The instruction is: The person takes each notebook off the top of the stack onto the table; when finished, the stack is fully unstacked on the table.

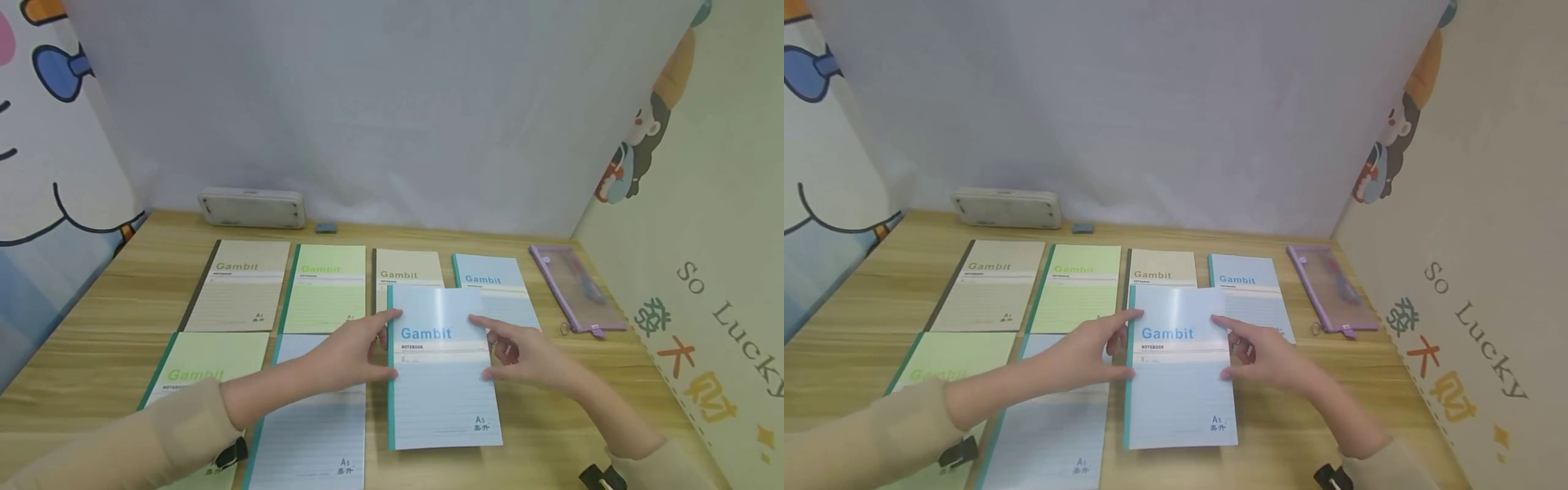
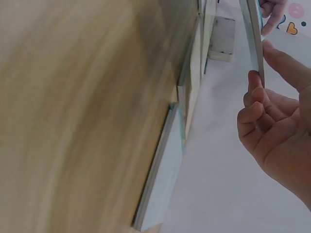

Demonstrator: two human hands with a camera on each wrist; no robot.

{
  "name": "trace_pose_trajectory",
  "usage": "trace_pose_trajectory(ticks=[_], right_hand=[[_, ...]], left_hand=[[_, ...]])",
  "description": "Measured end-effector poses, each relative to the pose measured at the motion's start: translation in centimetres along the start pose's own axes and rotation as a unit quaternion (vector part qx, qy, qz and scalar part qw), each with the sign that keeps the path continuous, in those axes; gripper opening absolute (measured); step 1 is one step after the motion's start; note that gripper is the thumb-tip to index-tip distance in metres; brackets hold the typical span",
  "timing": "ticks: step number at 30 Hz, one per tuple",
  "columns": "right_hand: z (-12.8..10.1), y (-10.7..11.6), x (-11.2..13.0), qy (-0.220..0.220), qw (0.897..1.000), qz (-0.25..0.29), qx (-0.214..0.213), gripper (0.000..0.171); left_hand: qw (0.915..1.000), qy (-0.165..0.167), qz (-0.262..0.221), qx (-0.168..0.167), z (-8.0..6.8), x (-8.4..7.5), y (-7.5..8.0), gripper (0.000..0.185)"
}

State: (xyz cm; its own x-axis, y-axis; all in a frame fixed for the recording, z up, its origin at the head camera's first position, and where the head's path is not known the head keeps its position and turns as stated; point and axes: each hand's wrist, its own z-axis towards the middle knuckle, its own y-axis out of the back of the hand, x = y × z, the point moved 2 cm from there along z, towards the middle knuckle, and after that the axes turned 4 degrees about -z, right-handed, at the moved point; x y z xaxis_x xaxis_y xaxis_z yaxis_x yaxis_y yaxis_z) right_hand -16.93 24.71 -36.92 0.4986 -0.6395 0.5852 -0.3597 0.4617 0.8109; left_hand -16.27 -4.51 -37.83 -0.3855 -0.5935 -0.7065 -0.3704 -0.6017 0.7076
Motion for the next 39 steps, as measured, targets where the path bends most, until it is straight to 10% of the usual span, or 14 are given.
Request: trace_pose_trajectory(ticks=[22, 39], right_hand=[[0.5, -6.0, -1.9, -0.021, 0.994, 0.011, 0.106, 0.08], [0.4, -3.7, -1.5, -0.01, 0.998, -0.004, 0.069, 0.076]], left_hand=[[0.991, 0.067, 0.079, 0.085, -1.2, 2.9, -4.3, 0.084], [0.9917, 0.011, 0.109, 0.066, 0.2, 1.4, -2.2, 0.085]])
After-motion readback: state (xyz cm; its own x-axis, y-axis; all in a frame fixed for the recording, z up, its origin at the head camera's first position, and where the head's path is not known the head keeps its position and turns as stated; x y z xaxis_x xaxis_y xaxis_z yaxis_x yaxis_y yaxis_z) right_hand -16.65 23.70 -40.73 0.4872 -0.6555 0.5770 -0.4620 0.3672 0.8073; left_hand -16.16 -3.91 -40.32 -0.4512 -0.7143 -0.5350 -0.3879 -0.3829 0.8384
